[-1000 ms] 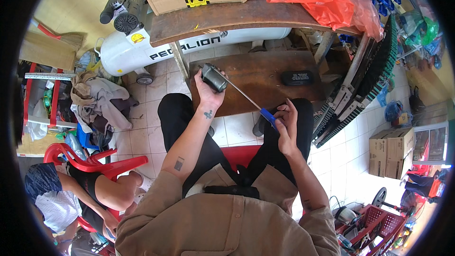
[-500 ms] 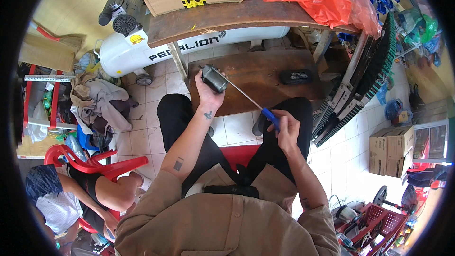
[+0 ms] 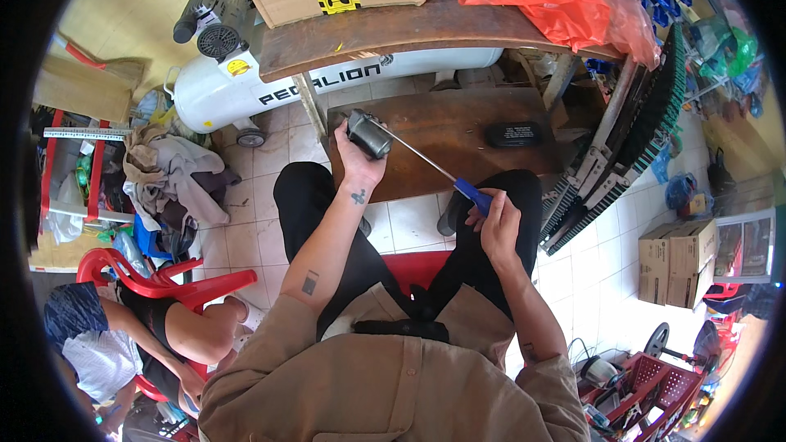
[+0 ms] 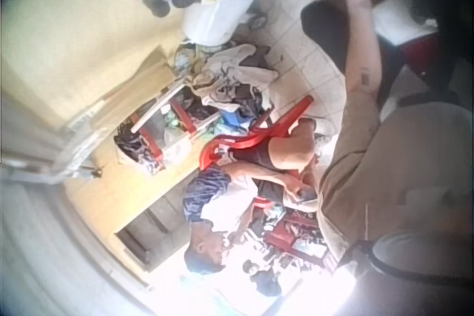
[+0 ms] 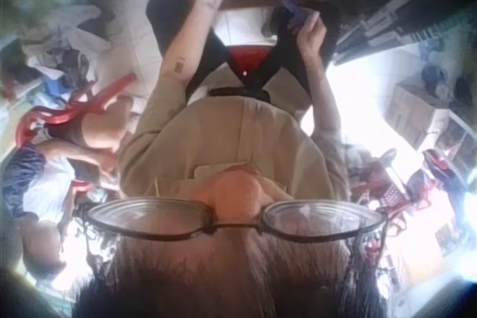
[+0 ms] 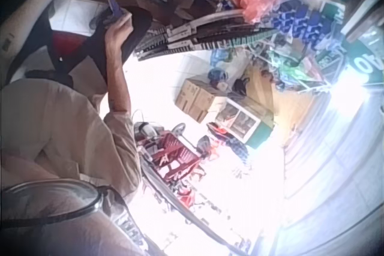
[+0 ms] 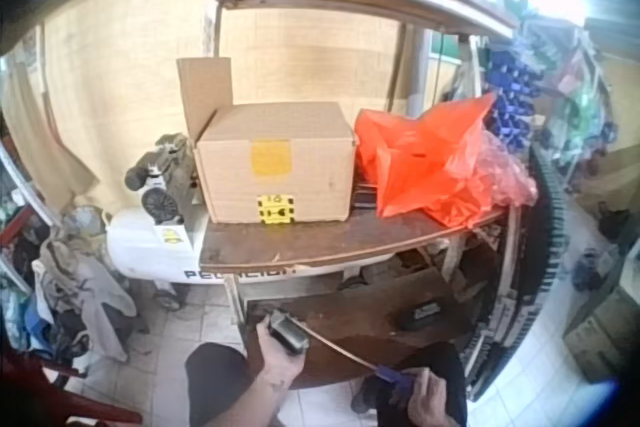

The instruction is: The person holds a metal motor component and uses a screwdriver to loosen or tighten a screw on its side.

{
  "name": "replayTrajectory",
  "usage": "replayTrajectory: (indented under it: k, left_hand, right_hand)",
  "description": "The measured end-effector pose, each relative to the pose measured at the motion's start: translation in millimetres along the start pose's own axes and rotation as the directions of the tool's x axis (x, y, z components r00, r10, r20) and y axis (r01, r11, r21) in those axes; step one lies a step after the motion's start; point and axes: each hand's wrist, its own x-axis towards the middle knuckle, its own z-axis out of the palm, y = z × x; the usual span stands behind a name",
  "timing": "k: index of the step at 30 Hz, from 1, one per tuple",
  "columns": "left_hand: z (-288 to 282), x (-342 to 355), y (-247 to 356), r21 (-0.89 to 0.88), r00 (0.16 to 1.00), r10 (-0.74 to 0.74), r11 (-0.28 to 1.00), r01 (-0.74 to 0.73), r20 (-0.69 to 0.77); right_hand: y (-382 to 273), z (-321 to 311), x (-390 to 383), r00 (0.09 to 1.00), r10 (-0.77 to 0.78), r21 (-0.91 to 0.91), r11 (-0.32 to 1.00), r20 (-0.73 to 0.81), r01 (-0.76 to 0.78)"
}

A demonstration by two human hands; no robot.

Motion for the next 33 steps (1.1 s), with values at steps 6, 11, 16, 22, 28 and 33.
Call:
replayTrajectory:
  k: [6,11,16,22,28,33]
  left_hand:
    - [1.4,0.7,-2.0,-0.045,1.000,-0.016,0.999,0.016,0.004]
    - [2.3,-2.4,-1.8,-0.005,0.998,-0.037,0.999,0.037,-0.044]
    - [-1.6,0.8,-3.4,0.002,0.999,-0.047,0.999,0.047,-0.019]
    - [-0.1,0.4,-3.5,-0.045,0.999,-0.049,0.998,0.048,-0.024]
    - [-0.4,0.2,-3.6,-0.063,0.998,-0.053,0.996,0.055,0.035]
    - [1.9,-1.3,-4.8,-0.068,0.999,-0.043,0.997,0.045,0.022]
  right_hand:
    - [0.5,22.9,3.2,0.863,-0.453,-0.047,0.890,-0.223,0.454]
    - [1.4,6.3,-2.1,0.970,-0.229,-0.074,0.972,-0.078,0.224]
    - [-7.2,15.4,-1.2,0.987,-0.109,0.302,0.943,-0.120,0.141]
    - [1.5,11.7,1.8,0.898,-0.396,-0.010,0.916,-0.190,0.402]
    - [12.1,-6.0,2.8,1.000,-0.010,0.022,1.000,0.018,0.010]
    - [5.6,6.1,2.2,0.957,-0.283,0.285,0.924,0.063,0.255]
